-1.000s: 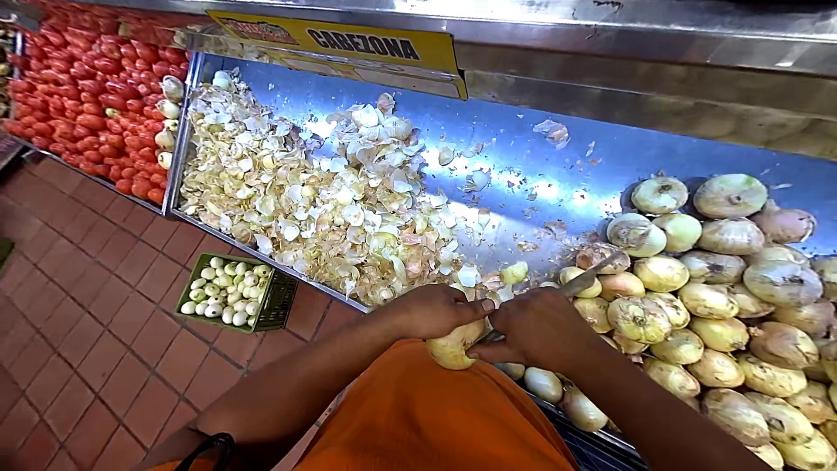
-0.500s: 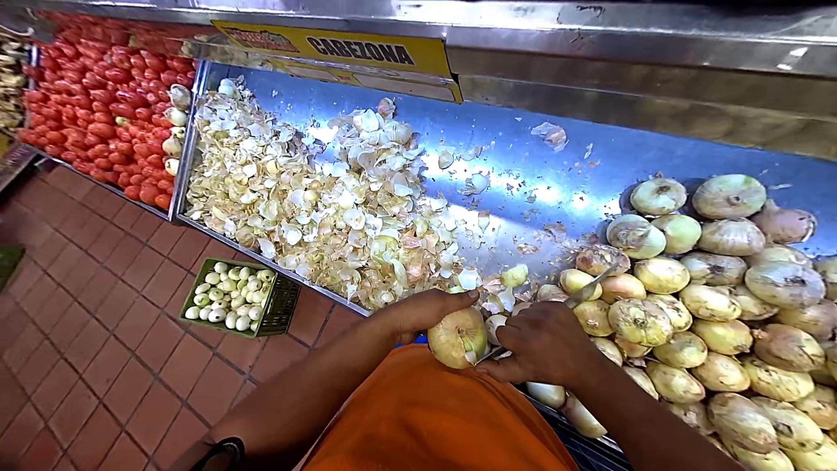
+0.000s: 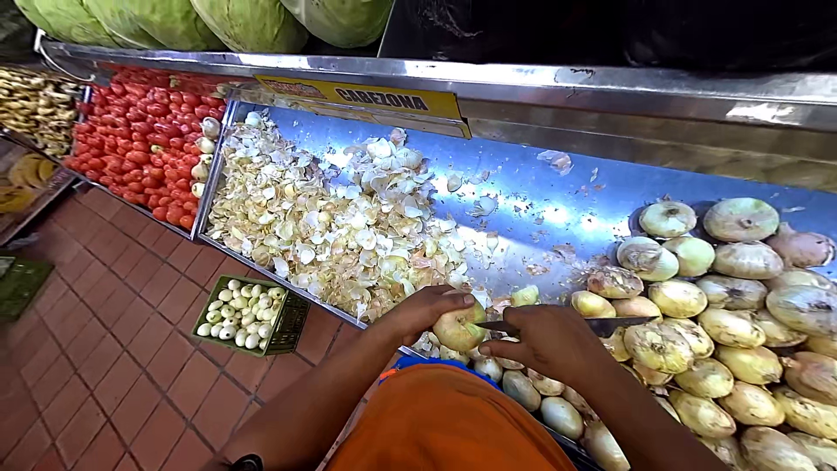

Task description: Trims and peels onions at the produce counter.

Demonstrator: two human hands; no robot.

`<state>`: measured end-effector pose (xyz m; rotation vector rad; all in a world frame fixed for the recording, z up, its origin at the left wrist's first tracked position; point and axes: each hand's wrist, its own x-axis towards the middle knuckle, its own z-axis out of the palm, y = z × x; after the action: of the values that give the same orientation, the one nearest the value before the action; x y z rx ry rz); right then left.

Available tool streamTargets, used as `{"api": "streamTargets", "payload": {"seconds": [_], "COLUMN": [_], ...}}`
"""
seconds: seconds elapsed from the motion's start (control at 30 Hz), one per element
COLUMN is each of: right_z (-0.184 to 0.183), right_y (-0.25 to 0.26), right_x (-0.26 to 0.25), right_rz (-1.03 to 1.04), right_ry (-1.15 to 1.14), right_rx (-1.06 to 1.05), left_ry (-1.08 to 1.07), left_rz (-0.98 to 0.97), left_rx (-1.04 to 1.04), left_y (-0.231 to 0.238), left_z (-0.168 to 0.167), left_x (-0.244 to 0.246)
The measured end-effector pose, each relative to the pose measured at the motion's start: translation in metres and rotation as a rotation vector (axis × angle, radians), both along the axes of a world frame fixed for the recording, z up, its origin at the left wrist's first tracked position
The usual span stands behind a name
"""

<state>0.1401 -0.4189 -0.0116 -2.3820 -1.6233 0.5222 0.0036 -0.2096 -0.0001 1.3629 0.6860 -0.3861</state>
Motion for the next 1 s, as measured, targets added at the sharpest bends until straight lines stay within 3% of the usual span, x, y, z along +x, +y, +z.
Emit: {"api": "streamTargets", "payload": {"seconds": [0.2,0.37,0.53,0.6,0.7,0.8,0.93,1.0], "right_z": [0.019,0.005,-0.015,-0.02,-0.021,-0.016,-0.008,0.0], "right_y": [0.02,0.049,0.083,0.097,0.113,0.122,0.129,0.133], "right_x": [0.001,-0.013,-0.03,-0.035,-0.04,-0.047,-0.061,-0.061], "right_rz": [0.064,0.136,0.003,-0.002,0.043,0.053,0.095,-0.038], "right_ry": [0.006,0.074,0.046,-0.019,-0.136,-0.212,-0.173,-0.125], "right_rx": [-0.273,-0.22,-0.093,-0.038,0.042,0.074,0.006,-0.03], "left_ry": [-0.011,0.031,0.067,0.039,-0.019,-0.035,-0.016,-0.044], "left_rz": [-0.005,-0.002,-0.052,0.001,0.155,0.245,0.362,0.351], "left_rx": [0.126,0.275,0.605,0.544,0.245,0.148,-0.045,-0.124], "left_y": [0.002,0.013,0.032,0.046,0.067,0.082,0.106,0.13], "left_z": [0.006,-0.008,-0.005,-0.01,-0.021,-0.039,-0.054,-0.055], "left_x": [0.001,0.0,-0.002,-0.005,-0.013,-0.016,-0.013,-0.013]}}
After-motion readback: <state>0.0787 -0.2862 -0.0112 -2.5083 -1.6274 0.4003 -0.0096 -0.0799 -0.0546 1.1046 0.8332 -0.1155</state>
